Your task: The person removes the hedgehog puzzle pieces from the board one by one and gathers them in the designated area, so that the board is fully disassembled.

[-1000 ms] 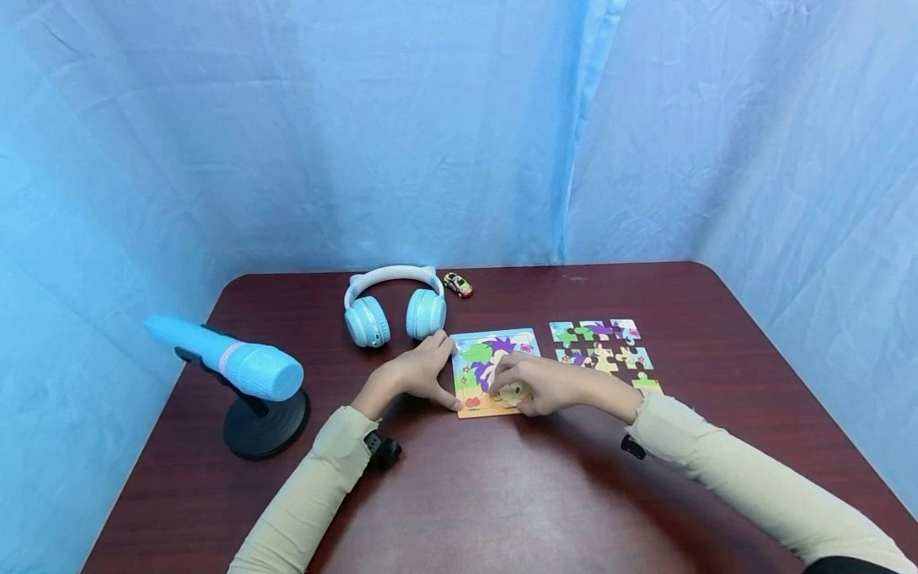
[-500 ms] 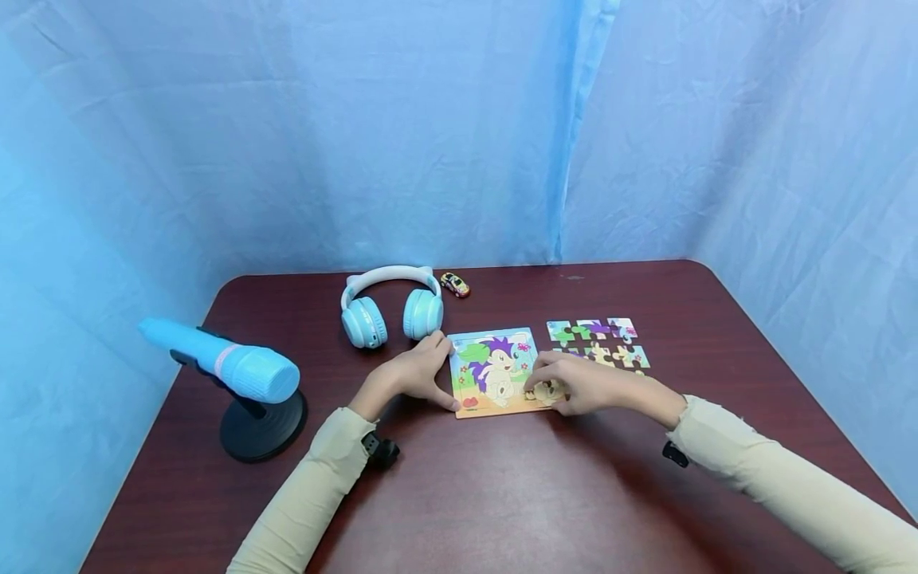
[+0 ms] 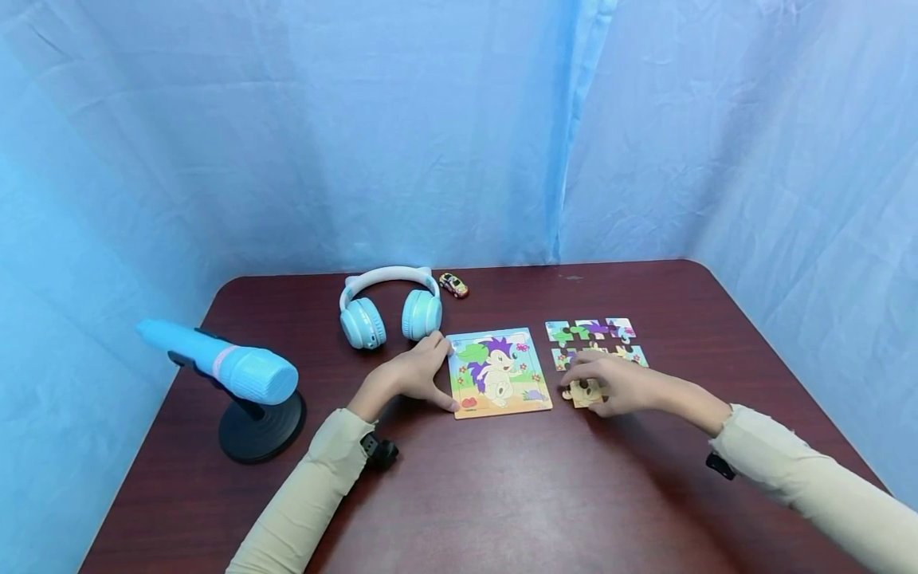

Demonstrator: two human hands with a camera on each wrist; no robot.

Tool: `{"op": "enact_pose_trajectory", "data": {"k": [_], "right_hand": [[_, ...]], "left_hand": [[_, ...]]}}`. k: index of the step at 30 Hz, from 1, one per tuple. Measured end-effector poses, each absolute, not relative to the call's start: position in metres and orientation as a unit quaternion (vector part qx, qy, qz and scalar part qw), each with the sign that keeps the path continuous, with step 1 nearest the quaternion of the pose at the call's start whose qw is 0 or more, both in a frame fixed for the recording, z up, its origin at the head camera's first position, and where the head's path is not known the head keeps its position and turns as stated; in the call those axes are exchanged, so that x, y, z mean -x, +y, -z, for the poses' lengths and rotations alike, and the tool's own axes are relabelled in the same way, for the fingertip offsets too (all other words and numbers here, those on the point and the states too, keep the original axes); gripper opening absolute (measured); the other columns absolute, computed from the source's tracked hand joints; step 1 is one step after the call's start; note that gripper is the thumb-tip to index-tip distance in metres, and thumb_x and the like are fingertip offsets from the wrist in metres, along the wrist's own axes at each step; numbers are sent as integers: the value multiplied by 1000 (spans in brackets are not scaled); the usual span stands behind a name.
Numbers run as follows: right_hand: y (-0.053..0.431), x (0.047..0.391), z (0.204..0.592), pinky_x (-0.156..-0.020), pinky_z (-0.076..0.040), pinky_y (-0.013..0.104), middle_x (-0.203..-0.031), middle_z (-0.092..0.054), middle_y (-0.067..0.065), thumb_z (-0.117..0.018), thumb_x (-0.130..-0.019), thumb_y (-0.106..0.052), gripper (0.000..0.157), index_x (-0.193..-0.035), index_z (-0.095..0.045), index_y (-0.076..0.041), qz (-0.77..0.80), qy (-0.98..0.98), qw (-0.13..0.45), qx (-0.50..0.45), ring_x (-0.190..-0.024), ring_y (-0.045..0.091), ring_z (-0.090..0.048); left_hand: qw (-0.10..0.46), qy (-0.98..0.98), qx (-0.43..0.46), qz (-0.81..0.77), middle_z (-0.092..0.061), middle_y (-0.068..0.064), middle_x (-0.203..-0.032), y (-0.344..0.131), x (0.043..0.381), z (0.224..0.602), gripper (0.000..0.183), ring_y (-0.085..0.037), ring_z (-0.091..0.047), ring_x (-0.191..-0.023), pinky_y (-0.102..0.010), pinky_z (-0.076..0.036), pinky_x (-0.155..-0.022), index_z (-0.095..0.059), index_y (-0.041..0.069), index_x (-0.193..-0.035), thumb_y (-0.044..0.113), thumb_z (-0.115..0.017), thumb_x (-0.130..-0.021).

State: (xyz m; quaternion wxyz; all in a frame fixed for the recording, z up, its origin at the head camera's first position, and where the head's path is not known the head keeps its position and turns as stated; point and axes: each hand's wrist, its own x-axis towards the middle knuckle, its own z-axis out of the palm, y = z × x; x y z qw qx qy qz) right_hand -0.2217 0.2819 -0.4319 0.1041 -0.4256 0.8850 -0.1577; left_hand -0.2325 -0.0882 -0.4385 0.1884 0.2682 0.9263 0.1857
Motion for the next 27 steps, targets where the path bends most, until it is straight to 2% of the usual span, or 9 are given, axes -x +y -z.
{"op": "enact_pose_trajectory", "data": {"k": [12,20,27], "right_hand": [[307,220,441,-74,-50,30,-115,-66,2,-80,-74,2,47,-118,-73,-12,144,887,63,435,-99,18,-59],[319,217,444,-72,-50,31,-108,-65,0,-81,-74,4,47,-117,-74,-13,158,887,44,432,-94,16,-58],[325,216,442,-69,-47,29,-105,-65,0,-79,-75,5,46,-116,-74,-14,160,896,53,410,-88,14,-53]], "left_hand": [[186,926,-268,-189,-42,-10,-131,-89,232,438,90,-22,-42,-120,-39,-45,-103,-42,2,-142,49,-86,-79],[188,926,-266,-189,-42,-10,-131,-88,232,438,89,-22,-43,-120,-39,-46,-102,-42,2,-142,49,-86,-79],[188,927,-266,-188,-42,-10,-131,-88,232,437,89,-22,-43,-120,-39,-46,-102,-43,2,-142,49,-86,-80]]}}
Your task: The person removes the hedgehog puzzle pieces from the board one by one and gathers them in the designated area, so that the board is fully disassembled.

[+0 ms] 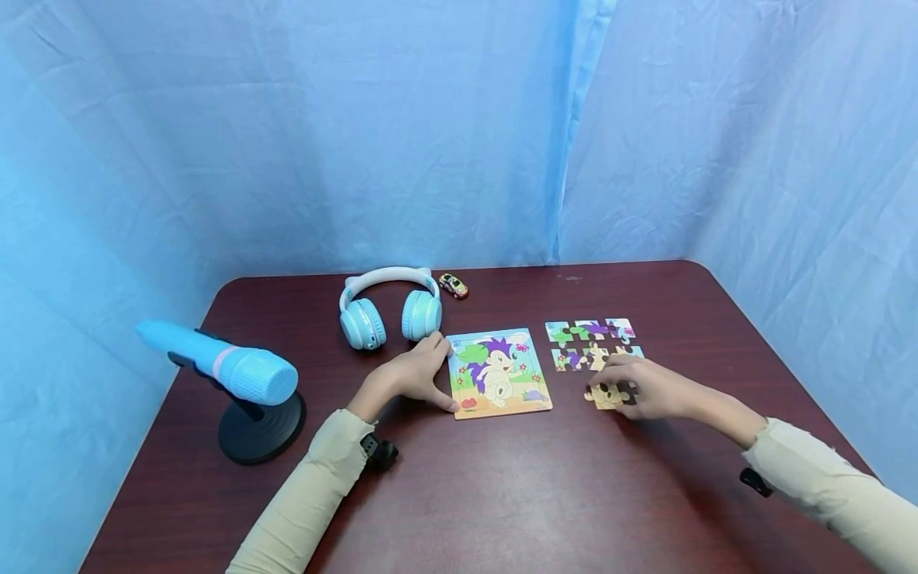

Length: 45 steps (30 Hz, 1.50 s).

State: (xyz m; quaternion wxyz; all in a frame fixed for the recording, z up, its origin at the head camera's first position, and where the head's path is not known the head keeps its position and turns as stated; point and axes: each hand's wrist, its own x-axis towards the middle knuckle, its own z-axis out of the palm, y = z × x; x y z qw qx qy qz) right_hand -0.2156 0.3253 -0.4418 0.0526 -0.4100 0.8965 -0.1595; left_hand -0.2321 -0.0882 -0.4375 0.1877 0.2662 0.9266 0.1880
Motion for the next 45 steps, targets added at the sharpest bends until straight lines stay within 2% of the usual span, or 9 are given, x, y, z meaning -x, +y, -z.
{"op": "enact_pose_trajectory", "data": {"k": [8,16,26,32,36,39,45], "right_hand": [[330,214,438,-73,-51,34,-114,-67,2,-79,-76,5,45,-116,-74,-16,147,909,56,385,-96,18,-60],[331,215,437,-75,-53,36,-114,-67,1,-79,-77,5,45,-117,-74,-14,148,910,60,383,-97,18,-61],[332,215,435,-75,-54,37,-118,-66,4,-79,-78,4,46,-119,-73,-16,141,915,76,370,-102,21,-63],[330,215,435,-72,-52,32,-118,-66,6,-79,-78,3,48,-122,-73,-15,138,915,77,371,-101,22,-62],[324,215,433,-76,-54,35,-120,-66,6,-81,-78,0,49,-124,-73,-15,134,919,72,363,-105,22,-61],[316,216,434,-82,-56,39,-126,-65,8,-82,-80,-4,48,-125,-72,-17,134,924,78,349,-113,26,-60],[290,218,435,-82,-56,41,-122,-68,4,-83,-80,-9,46,-125,-73,-17,146,917,60,365,-111,25,-61]], "left_hand": [[189,926,-270,-186,-42,-10,-130,-88,231,436,87,-22,-43,-119,-38,-45,-102,-43,2,-140,49,-85,-80],[190,926,-269,-184,-41,-9,-128,-88,232,437,85,-22,-42,-118,-37,-44,-101,-44,3,-138,49,-85,-80],[186,924,-273,-191,-41,-10,-125,-88,232,436,85,-22,-43,-117,-38,-44,-101,-44,0,-136,48,-86,-79],[189,925,-270,-190,-41,-10,-126,-88,231,436,87,-22,-43,-117,-38,-45,-101,-43,1,-139,49,-85,-80],[192,926,-265,-187,-42,-10,-128,-88,231,437,89,-22,-43,-119,-37,-45,-101,-42,2,-141,50,-85,-80],[192,927,-262,-186,-42,-10,-128,-88,231,438,89,-22,-43,-119,-37,-45,-101,-42,2,-141,50,-85,-79],[191,928,-262,-186,-42,-10,-128,-88,232,438,88,-22,-43,-118,-37,-45,-101,-43,3,-140,49,-86,-79]]}}
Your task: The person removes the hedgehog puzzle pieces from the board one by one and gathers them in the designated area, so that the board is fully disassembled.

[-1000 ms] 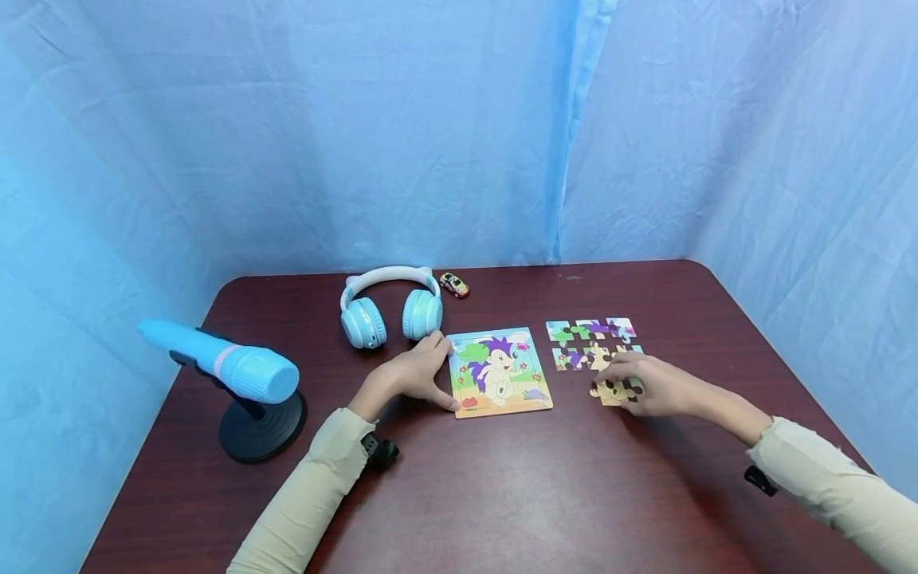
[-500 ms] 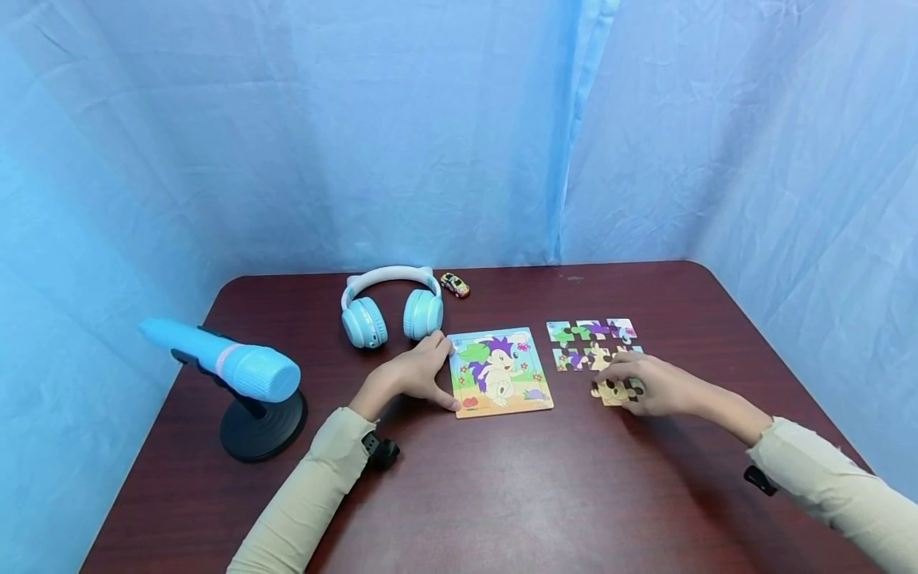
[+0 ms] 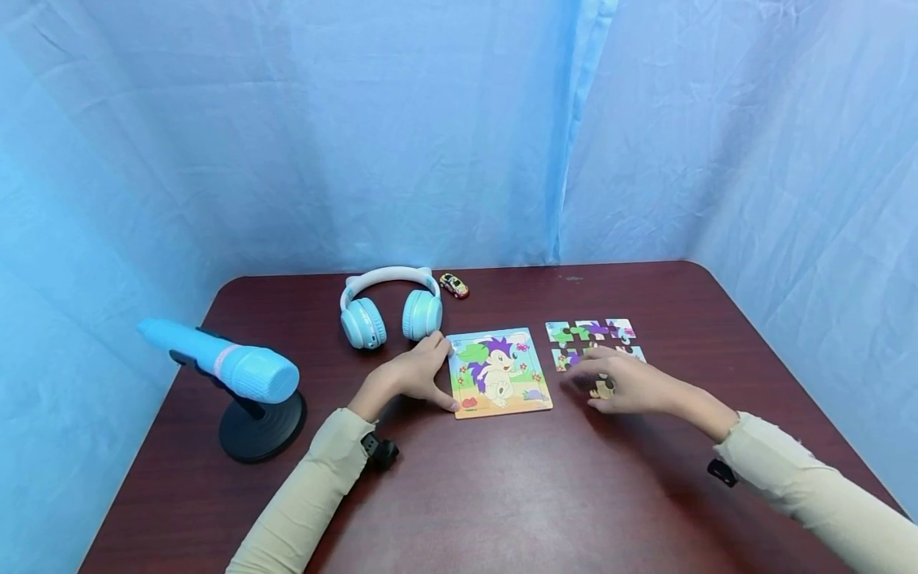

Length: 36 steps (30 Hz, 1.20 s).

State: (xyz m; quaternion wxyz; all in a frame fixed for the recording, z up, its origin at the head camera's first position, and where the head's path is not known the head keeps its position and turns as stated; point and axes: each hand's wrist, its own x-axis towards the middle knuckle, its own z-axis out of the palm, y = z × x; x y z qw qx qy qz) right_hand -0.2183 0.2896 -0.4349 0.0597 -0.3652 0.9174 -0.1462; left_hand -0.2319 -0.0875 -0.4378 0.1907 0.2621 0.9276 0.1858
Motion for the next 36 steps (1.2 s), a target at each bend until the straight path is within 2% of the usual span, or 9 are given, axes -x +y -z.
{"op": "enact_pose_trajectory", "data": {"k": [7,13,19,28,36], "right_hand": [[246,223,432,-86,-55,39,-114,-67,2,-84,-82,-15,43,-123,-73,-14,167,896,47,409,-103,18,-60],[206,224,430,-91,-53,44,-121,-66,8,-80,-84,-18,43,-126,-72,-12,180,882,59,431,-111,24,-60],[176,226,432,-93,-53,40,-120,-66,3,-80,-85,-21,45,-128,-71,-13,192,873,76,442,-109,19,-59],[153,232,441,-94,-52,41,-119,-66,4,-80,-82,-22,47,-127,-71,-10,187,863,75,463,-109,19,-60],[144,232,443,-99,-50,40,-128,-64,6,-80,-85,-22,50,-131,-68,-10,187,868,111,446,-119,21,-59]], "left_hand": [[186,926,-271,-186,-42,-10,-126,-88,232,437,86,-22,-44,-117,-39,-45,-101,-44,1,-137,50,-86,-79],[184,926,-272,-186,-42,-10,-124,-88,232,438,86,-22,-44,-115,-39,-45,-99,-44,1,-136,50,-86,-79],[183,927,-271,-182,-42,-9,-123,-87,233,439,84,-22,-44,-113,-38,-46,-98,-45,2,-134,50,-85,-79],[188,926,-271,-183,-43,-10,-124,-87,232,436,83,-22,-45,-114,-40,-46,-99,-45,1,-135,49,-85,-80],[186,925,-273,-186,-41,-9,-120,-87,232,435,82,-22,-44,-111,-38,-45,-96,-46,1,-132,49,-85,-80]]}}
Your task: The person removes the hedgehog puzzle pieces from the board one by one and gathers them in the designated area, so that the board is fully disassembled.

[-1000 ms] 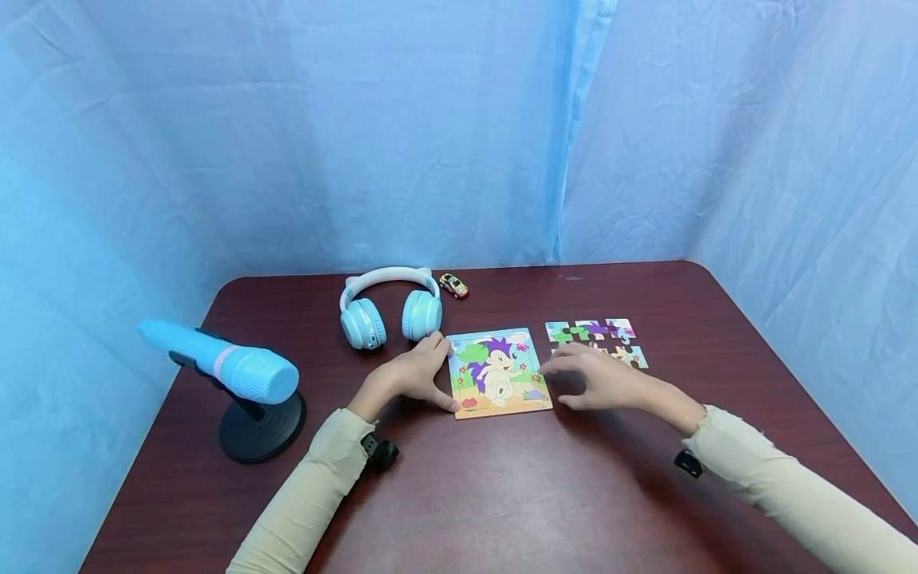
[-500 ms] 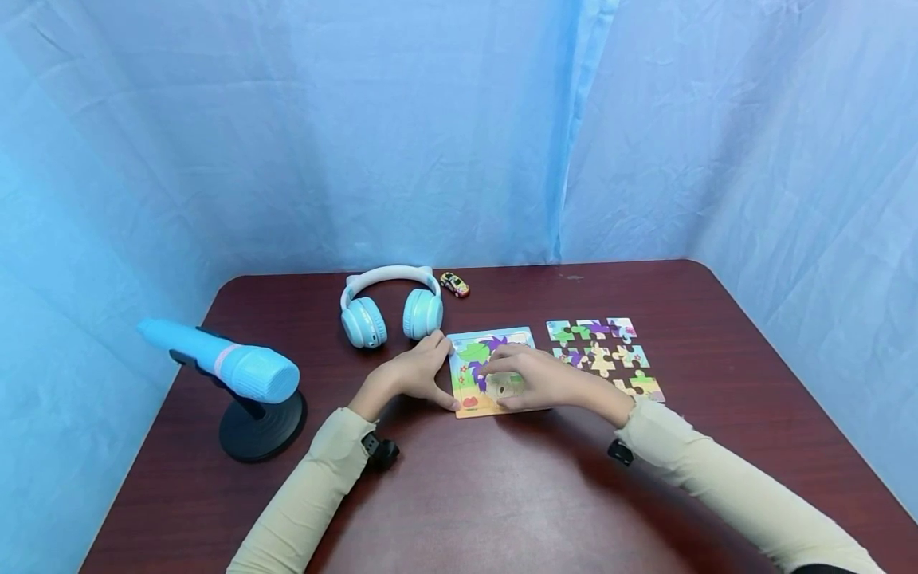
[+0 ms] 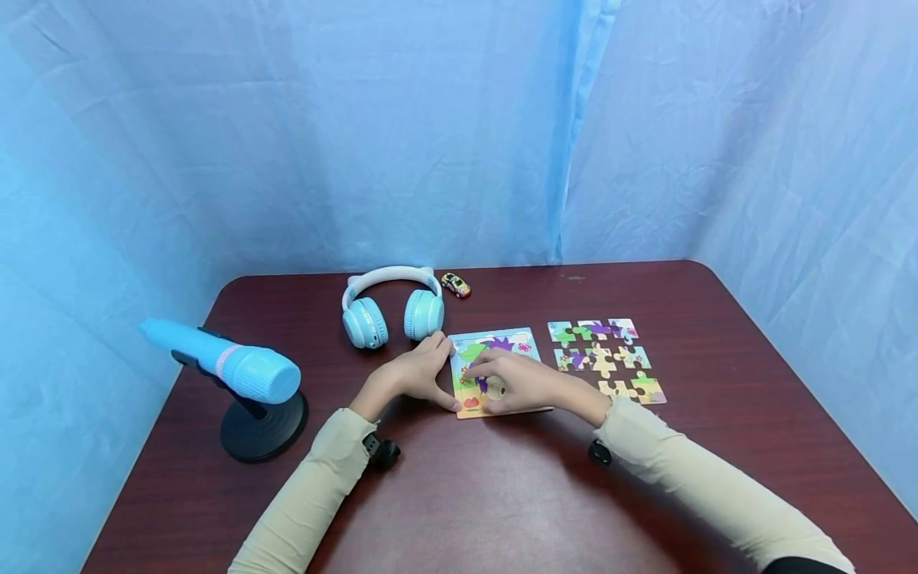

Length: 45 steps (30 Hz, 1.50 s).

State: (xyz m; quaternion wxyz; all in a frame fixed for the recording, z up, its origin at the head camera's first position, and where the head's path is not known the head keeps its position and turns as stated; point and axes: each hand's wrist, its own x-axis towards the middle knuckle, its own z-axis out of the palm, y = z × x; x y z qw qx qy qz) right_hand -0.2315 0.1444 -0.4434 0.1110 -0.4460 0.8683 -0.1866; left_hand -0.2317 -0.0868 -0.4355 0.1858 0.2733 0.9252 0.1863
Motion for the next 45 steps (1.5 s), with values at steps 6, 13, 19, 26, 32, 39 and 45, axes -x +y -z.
{"op": "enact_pose_trajectory", "data": {"k": [6,13,19,26,32,39,45], "right_hand": [[142,232,444,-98,-51,40,-128,-63,6,-81,-84,-21,50,-132,-68,-11,184,872,120,438,-117,20,-58],[139,233,443,-95,-50,38,-125,-63,6,-82,-84,-19,51,-132,-68,-9,185,870,127,440,-112,19,-57],[136,232,440,-93,-50,36,-123,-63,6,-83,-83,-16,50,-131,-69,-9,186,866,132,445,-111,19,-57],[134,232,438,-88,-50,33,-122,-63,7,-84,-82,-15,52,-131,-68,-8,187,867,136,442,-105,18,-55],[132,233,437,-83,-48,30,-119,-61,7,-84,-80,-12,51,-128,-70,-8,186,865,134,446,-99,18,-55],[129,233,432,-81,-49,27,-115,-59,7,-83,-79,-8,43,-121,-73,-8,197,862,149,442,-94,20,-56],[128,233,430,-80,-50,28,-116,-58,7,-85,-80,-12,41,-119,-74,-8,188,863,156,443,-93,19,-57]], "left_hand": [[185,925,-273,-188,-42,-9,-120,-88,232,436,81,-22,-44,-110,-38,-46,-95,-46,1,-132,49,-86,-79],[184,924,-276,-189,-43,-10,-122,-87,232,437,81,-22,-45,-111,-38,-46,-96,-46,1,-132,48,-86,-80],[183,924,-277,-187,-42,-9,-121,-87,233,437,80,-21,-45,-111,-37,-46,-97,-46,1,-131,48,-86,-79],[182,924,-277,-191,-43,-9,-121,-87,232,438,80,-21,-45,-111,-37,-46,-96,-46,2,-131,46,-87,-79],[180,924,-279,-191,-43,-9,-121,-87,233,438,79,-21,-45,-111,-36,-46,-96,-46,2,-130,46,-87,-79],[181,924,-277,-191,-43,-8,-120,-87,234,438,80,-21,-45,-111,-36,-46,-95,-46,3,-130,47,-87,-78],[183,923,-276,-195,-43,-9,-120,-87,233,437,79,-20,-45,-111,-36,-46,-95,-46,2,-129,46,-87,-79]]}}
